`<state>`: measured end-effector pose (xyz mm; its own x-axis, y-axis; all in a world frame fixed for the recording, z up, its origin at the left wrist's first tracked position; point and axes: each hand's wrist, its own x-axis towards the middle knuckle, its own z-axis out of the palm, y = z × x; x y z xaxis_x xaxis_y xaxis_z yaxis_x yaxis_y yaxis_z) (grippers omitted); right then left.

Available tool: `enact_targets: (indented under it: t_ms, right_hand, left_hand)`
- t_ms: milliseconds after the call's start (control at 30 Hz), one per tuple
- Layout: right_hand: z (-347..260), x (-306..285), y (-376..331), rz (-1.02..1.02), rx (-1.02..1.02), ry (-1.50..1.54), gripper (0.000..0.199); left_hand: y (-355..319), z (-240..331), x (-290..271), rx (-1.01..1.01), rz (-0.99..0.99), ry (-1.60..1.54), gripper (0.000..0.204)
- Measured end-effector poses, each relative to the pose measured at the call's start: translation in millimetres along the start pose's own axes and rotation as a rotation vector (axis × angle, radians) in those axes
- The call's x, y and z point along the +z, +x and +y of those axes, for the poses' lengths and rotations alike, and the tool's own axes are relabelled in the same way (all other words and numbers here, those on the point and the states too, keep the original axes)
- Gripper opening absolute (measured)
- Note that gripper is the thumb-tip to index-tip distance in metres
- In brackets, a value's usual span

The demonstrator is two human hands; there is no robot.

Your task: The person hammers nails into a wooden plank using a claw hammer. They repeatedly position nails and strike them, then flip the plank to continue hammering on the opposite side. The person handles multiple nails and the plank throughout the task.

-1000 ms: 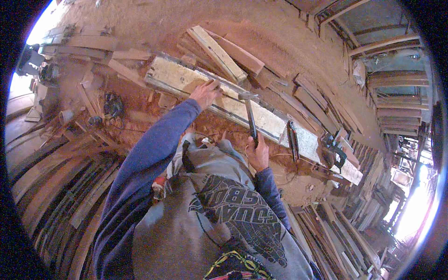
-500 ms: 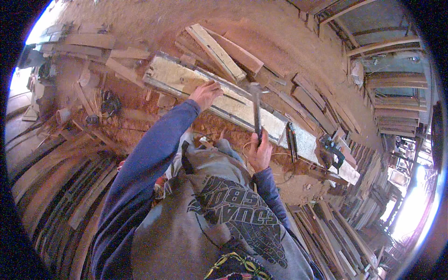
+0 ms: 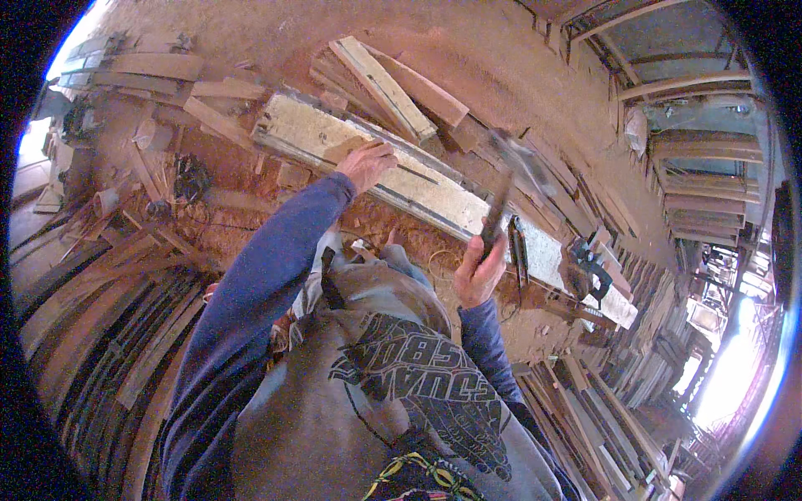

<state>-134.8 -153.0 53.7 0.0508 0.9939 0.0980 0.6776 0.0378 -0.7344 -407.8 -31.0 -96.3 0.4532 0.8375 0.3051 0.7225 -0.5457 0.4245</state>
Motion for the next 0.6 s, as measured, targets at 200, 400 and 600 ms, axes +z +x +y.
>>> enact_targets:
  t_ms: [200, 400, 600]
  right_hand:
    - [25.3, 30.8, -4.6, -0.425, 0.171, -0.425, 0.044]
    - [5.9, 10.2, -2.1, -0.168, 0.054, -0.208, 0.038]
    - [-45.1, -1.4, 3.6, 0.01, 0.03, 0.026, 0.035]
  left_hand:
    - [-1.7, -11.3, 10.1, 0.075, -0.027, 0.09, 0.022]
    - [-7.6, -7.1, 12.0, 0.037, -0.017, 0.03, 0.021]
    - [0.9, -1.9, -16.3, 0.166, -0.012, 0.005, 0.01]
